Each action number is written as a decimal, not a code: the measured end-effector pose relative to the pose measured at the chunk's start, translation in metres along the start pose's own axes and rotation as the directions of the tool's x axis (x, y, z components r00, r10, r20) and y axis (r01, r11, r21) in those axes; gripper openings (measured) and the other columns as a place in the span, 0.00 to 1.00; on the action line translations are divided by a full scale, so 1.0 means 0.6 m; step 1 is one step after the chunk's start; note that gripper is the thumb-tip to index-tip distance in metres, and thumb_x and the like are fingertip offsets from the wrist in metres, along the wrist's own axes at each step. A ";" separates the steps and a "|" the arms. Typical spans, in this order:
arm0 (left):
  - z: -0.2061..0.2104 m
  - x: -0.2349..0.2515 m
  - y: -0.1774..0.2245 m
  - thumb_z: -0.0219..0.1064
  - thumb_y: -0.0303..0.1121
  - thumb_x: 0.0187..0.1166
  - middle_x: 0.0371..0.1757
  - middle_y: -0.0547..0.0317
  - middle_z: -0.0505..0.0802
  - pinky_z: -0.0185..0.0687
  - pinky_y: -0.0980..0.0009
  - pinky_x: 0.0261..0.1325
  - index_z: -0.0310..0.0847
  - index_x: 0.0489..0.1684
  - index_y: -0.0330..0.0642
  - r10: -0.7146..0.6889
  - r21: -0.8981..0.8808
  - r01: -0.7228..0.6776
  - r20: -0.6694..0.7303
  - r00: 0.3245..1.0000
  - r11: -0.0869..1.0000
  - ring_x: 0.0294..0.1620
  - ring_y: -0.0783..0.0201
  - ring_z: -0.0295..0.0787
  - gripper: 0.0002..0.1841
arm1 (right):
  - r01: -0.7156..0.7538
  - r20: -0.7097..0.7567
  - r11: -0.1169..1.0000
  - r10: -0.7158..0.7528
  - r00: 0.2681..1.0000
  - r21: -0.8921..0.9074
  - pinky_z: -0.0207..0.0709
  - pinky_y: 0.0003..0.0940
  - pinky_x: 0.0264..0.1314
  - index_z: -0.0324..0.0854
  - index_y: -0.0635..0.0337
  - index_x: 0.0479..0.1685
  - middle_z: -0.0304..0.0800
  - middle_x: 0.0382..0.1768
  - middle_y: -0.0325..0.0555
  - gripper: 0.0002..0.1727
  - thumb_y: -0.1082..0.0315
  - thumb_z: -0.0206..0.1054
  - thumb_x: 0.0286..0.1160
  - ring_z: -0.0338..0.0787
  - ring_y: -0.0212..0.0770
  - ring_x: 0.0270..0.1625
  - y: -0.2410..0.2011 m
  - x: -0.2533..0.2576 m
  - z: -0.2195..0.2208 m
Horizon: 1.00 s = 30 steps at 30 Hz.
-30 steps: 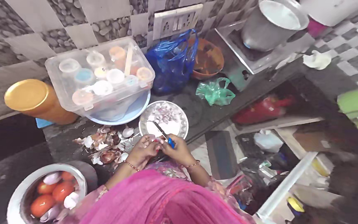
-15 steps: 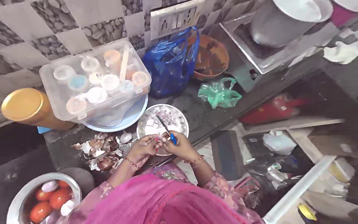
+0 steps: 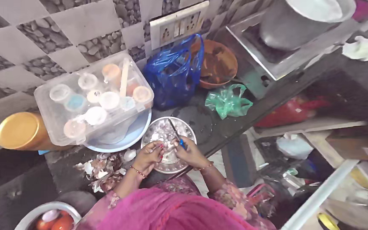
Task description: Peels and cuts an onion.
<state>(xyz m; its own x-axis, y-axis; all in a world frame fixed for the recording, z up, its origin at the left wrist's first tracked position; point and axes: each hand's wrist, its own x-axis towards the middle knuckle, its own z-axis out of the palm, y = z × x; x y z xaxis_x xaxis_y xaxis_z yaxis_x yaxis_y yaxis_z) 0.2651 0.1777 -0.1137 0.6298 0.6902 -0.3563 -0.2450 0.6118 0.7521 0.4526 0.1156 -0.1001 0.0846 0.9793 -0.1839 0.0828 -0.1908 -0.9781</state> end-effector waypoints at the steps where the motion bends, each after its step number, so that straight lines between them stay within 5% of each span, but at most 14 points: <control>1: 0.001 0.004 0.000 0.60 0.19 0.73 0.37 0.68 0.93 0.78 0.86 0.28 0.85 0.47 0.44 0.002 -0.008 -0.002 -0.006 1.000 1.000 0.25 0.81 0.82 0.12 | -0.001 0.023 0.999 0.002 1.000 -0.044 0.73 0.18 0.32 0.80 0.66 0.46 0.77 0.27 0.31 0.12 0.65 0.63 0.76 0.75 0.19 0.26 0.005 0.004 -0.005; 5: 0.008 0.016 -0.001 0.59 0.18 0.74 0.36 0.67 0.93 0.79 0.85 0.29 0.84 0.48 0.41 -0.020 -0.039 0.019 -0.025 0.999 0.999 0.26 0.81 0.83 0.12 | 0.046 0.096 0.979 -0.027 0.995 -0.198 0.69 0.20 0.30 0.78 0.67 0.45 0.73 0.22 0.32 0.19 0.57 0.71 0.72 0.71 0.22 0.24 0.017 0.016 -0.009; 10: 0.009 0.029 -0.007 0.62 0.18 0.71 0.35 0.67 0.95 0.83 0.83 0.31 0.88 0.45 0.46 0.022 -0.106 -0.023 -0.008 1.000 0.994 0.28 0.79 0.87 0.14 | -0.020 0.044 0.957 0.034 0.998 -0.289 0.74 0.27 0.35 0.79 0.69 0.43 0.78 0.26 0.39 0.21 0.55 0.68 0.76 0.77 0.28 0.28 0.007 0.028 0.004; 30: 0.004 0.040 -0.028 0.68 0.20 0.69 0.34 0.67 0.95 0.83 0.81 0.30 0.92 0.44 0.47 0.109 -0.127 -0.109 -0.002 0.994 0.986 0.27 0.78 0.87 0.13 | -0.141 0.015 0.975 0.145 0.989 -0.170 0.71 0.25 0.33 0.76 0.63 0.37 0.73 0.24 0.34 0.16 0.58 0.56 0.83 0.74 0.25 0.27 0.005 0.026 0.031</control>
<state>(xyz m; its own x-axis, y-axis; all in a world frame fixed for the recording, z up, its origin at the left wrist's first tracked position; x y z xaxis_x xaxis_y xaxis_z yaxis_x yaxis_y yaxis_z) 0.2862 0.1833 -0.1336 0.5978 0.7537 -0.2730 -0.4038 0.5773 0.7096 0.4359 0.1315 -0.1074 0.0809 0.9421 -0.3256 0.2379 -0.3354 -0.9115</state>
